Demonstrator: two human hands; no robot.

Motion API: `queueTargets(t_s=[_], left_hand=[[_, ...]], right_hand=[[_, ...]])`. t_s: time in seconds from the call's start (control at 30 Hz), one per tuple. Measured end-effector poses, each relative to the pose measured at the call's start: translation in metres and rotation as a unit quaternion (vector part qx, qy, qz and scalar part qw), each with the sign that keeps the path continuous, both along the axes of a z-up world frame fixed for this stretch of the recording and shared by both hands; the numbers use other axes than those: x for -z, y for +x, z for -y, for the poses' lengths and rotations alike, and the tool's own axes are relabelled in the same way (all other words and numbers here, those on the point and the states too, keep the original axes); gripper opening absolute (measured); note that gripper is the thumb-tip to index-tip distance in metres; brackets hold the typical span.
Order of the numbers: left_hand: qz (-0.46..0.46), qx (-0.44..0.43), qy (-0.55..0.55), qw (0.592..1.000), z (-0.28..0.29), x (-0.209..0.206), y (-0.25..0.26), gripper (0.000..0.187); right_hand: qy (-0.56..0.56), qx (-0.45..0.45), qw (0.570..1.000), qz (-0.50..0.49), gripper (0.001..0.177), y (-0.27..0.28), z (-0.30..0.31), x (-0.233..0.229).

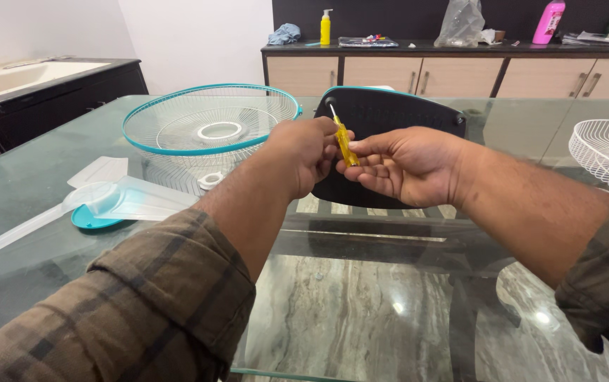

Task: The person assembles a table fan by attaching the motor housing to the fan body and then securing the rear cover with screws. They use a screwdriver to tighten multiple screws on the back panel while working at a glass table.

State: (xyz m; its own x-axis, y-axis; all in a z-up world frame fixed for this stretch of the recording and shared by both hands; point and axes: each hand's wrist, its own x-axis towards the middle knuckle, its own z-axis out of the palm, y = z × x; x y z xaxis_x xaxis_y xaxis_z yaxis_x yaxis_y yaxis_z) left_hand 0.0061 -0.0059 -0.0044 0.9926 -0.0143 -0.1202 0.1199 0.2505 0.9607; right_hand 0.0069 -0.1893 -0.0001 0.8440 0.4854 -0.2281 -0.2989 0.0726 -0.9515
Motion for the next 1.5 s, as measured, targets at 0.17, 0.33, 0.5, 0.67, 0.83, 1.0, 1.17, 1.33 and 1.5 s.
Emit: queueTargets(t_s=[0.17,0.33,0.5,0.67,0.83,1.0,1.17,1.33,1.5], left_hand=[[0.005,-0.036,0.035,0.999,0.001,-0.001,-0.002,0.024],[0.044,-0.033,0.045,0.997,0.007,-0.001,0.002,0.019],[0.055,-0.017,0.065,0.996,0.002,0.0,0.006,0.02],[0.035,0.017,-0.005,0.999,-0.002,0.0,0.004,0.023],[0.029,0.02,-0.014,0.999,0.001,0.0,0.001,0.023],[0.032,-0.002,0.024,0.999,0.0,-0.002,0.002,0.021],[0.035,-0.044,0.056,0.997,0.005,-0.004,0.006,0.016],[0.037,-0.036,0.006,0.999,0.007,-0.001,0.014,0.013],[0.025,-0.007,-0.065,0.998,0.003,0.006,0.021,0.012]], right_hand=[[0.0,0.015,1.0,0.008,0.021,0.002,0.0,0.004],[-0.003,0.009,1.0,0.016,0.02,0.004,-0.001,0.003],[0.027,-0.024,0.999,-0.015,0.022,0.002,0.003,-0.001],[0.005,0.008,1.0,-0.012,0.02,0.0,0.003,0.002],[-0.004,0.014,1.0,-0.013,0.018,0.002,0.002,0.002],[-0.009,0.004,1.0,-0.018,0.017,0.004,0.002,0.002],[-0.019,0.011,1.0,0.008,0.018,0.003,0.003,0.003],[-0.006,0.022,1.0,0.01,0.016,-0.001,0.002,0.001],[0.017,0.014,1.0,-0.012,0.022,-0.008,0.002,-0.005]])
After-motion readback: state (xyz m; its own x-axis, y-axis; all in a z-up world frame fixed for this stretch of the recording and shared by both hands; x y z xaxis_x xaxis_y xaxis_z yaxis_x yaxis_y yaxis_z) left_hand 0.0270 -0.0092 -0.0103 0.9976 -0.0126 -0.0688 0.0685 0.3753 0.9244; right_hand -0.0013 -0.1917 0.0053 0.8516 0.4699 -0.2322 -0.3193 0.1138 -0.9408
